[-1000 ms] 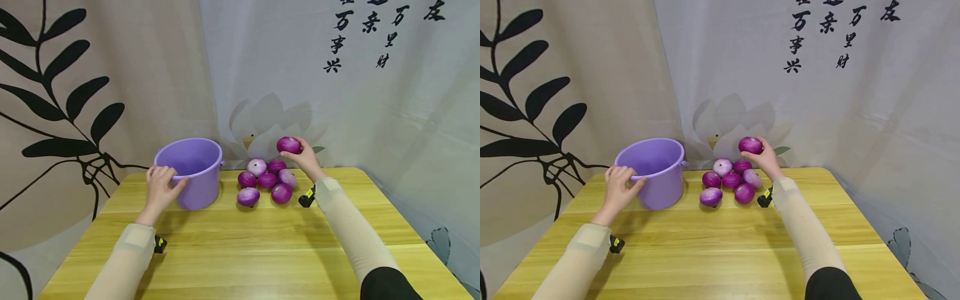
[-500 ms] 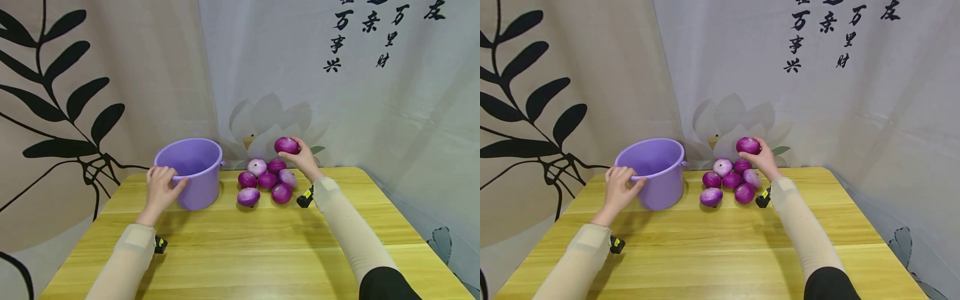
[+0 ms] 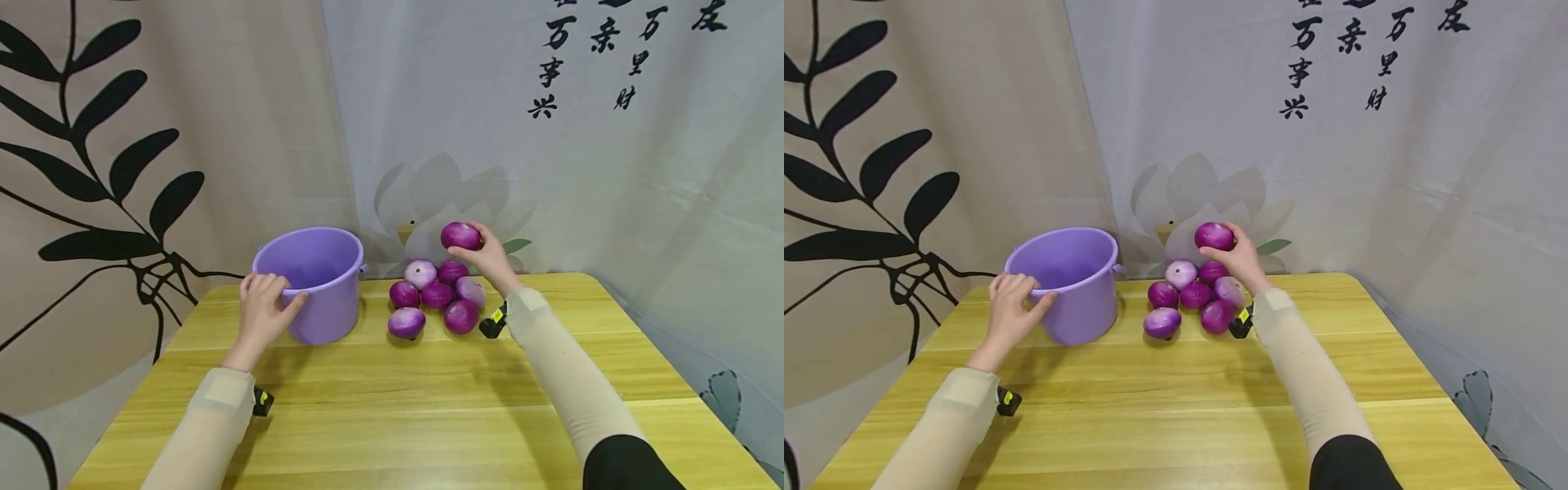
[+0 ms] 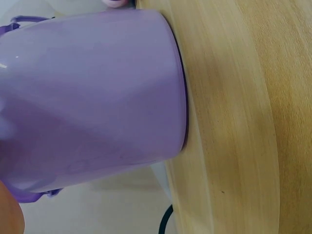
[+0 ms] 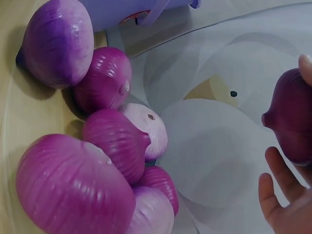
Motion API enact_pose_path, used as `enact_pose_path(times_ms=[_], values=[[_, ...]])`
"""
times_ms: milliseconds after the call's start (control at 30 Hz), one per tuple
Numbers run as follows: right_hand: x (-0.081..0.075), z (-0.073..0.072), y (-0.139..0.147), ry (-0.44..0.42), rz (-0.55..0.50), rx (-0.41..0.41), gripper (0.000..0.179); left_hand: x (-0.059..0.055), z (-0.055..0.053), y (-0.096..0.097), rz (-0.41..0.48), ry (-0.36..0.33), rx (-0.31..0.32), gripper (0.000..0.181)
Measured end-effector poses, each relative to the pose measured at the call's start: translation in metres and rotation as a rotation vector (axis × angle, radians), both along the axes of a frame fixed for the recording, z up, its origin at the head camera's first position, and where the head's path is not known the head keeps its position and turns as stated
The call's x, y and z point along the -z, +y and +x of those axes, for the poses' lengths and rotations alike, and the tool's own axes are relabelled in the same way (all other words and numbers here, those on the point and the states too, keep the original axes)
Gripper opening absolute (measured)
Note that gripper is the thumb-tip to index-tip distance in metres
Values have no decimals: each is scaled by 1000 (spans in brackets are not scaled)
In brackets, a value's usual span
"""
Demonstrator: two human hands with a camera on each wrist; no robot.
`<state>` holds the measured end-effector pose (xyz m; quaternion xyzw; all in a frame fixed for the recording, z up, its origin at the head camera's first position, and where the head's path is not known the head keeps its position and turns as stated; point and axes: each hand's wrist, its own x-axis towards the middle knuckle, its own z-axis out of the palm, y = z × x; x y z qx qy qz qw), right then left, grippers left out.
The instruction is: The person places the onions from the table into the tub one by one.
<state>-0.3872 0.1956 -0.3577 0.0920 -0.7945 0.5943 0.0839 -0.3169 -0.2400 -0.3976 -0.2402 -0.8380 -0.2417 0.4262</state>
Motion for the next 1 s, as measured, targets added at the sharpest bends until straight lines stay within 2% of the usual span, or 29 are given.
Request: enact_pose_path(times_ms=[467, 1000], values=[[0, 1, -12, 17, 11, -13, 83, 0, 0, 2, 6, 5, 1, 54], [2, -2, -26, 23, -9, -70, 87, 1, -1, 1, 7, 8, -1, 51]])
